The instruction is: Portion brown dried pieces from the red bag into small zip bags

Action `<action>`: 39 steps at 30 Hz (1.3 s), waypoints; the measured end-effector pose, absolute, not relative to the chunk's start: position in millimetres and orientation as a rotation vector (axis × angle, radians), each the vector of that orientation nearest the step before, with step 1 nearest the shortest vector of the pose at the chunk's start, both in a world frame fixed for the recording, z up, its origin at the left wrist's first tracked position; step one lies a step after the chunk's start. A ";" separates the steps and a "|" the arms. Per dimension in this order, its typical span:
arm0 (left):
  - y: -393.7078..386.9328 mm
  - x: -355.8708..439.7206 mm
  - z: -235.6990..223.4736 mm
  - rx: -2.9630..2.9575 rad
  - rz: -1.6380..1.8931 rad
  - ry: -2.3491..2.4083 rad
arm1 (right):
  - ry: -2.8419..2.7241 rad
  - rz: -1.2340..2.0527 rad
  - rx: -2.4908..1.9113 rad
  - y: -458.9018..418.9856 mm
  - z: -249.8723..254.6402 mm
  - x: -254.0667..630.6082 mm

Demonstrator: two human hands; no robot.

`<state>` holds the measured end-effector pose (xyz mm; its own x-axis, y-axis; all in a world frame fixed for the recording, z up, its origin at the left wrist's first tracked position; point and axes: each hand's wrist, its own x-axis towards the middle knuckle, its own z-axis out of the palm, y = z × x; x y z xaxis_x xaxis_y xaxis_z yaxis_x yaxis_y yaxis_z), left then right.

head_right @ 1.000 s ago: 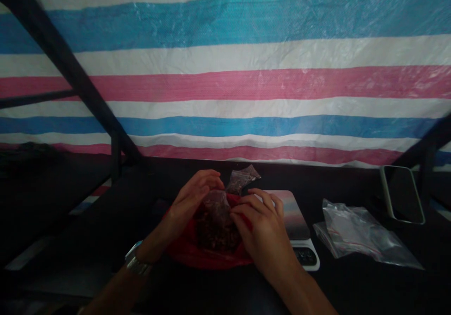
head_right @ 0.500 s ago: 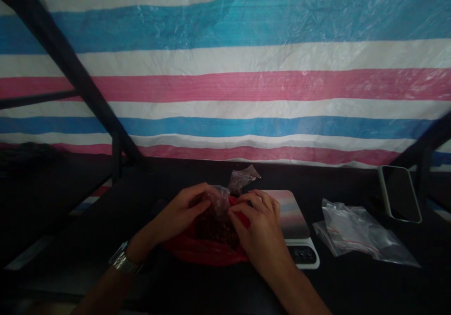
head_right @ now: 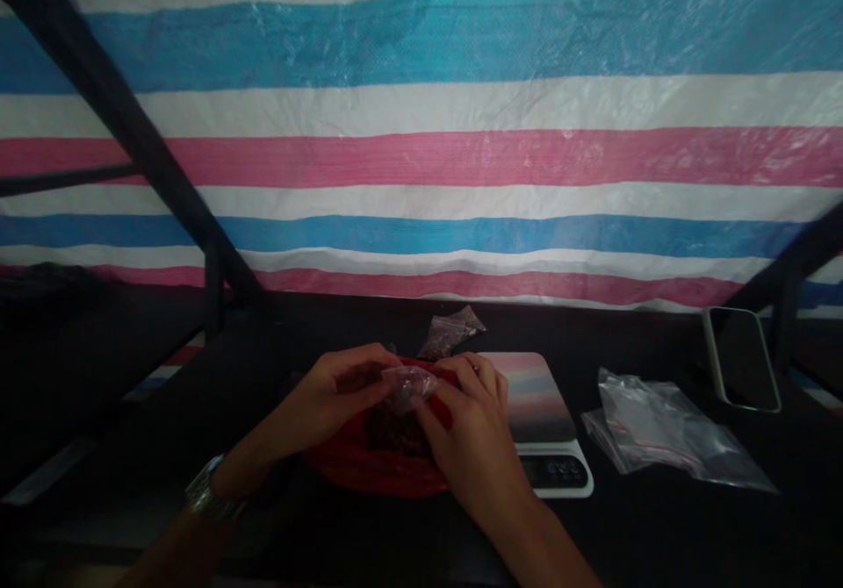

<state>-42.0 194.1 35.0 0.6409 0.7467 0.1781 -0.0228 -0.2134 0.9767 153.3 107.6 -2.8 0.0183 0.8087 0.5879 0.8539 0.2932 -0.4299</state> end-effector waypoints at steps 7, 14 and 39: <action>200.5 -45.4 27.7 1.507 0.903 0.677 | -1.696 -0.078 -1.478 110.2 -1.6 152.6; 196.6 -46.3 28.3 1.412 1.014 0.697 | -1.698 -0.036 -1.523 108.8 -3.4 149.5; 185.3 -39.3 31.7 1.424 0.777 0.574 | -1.708 -0.104 -1.493 95.8 -13.5 158.6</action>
